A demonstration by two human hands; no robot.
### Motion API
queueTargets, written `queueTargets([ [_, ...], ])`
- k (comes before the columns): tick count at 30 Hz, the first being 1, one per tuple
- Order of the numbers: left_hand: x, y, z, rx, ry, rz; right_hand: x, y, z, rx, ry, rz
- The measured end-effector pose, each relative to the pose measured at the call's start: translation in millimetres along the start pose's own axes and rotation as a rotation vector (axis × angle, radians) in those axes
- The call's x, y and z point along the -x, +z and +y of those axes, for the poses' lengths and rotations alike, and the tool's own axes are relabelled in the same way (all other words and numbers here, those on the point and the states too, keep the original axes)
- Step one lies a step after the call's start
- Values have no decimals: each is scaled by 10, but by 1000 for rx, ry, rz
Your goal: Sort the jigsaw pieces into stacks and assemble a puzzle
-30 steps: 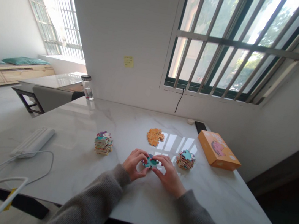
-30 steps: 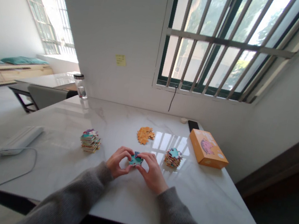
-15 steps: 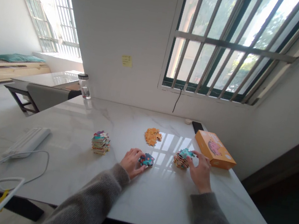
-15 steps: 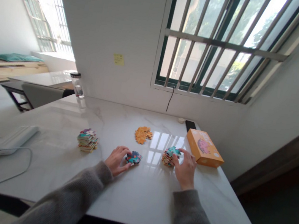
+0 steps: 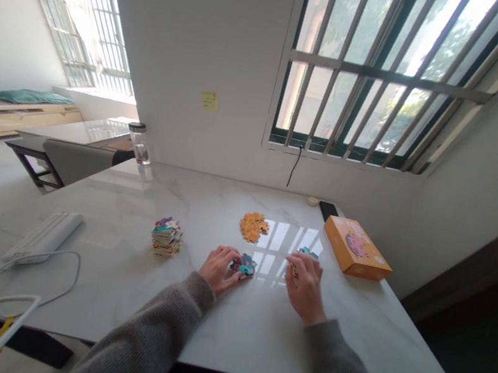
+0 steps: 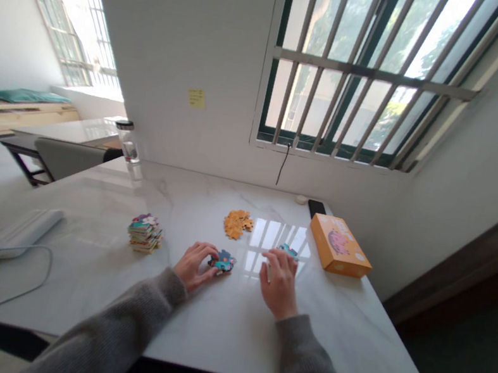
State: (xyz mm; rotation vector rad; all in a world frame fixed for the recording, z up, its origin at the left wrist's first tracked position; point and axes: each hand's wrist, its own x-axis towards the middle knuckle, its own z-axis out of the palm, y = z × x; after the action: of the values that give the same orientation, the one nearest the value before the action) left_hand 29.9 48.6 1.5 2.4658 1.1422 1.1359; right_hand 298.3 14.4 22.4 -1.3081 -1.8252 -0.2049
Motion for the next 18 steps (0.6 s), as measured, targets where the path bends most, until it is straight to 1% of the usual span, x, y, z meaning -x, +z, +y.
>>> queueTargets([
  [2,4,-6,-7,5,-4,-11,39,108,-209,-86,-88,-152],
  [3,5,-11,-11,9,-6,-19,56,155,-287,-115,-120,-202],
  [5,6,-23,-17,23,-2,-36,81,220,-375,-147,-147,-263],
  [7,4,-32,-19,41,1,-47,90,242,-392,-158,-138,-285],
  [11,2,-40,-18,68,-3,-42,86,223,-372,-179,-107,-296],
  [15,-6,-65,1,99,3,-10,88,228,-390,-216,-86,-318],
  [18,-22,-104,49,167,18,12,90,247,-394,-263,-82,-311],
])
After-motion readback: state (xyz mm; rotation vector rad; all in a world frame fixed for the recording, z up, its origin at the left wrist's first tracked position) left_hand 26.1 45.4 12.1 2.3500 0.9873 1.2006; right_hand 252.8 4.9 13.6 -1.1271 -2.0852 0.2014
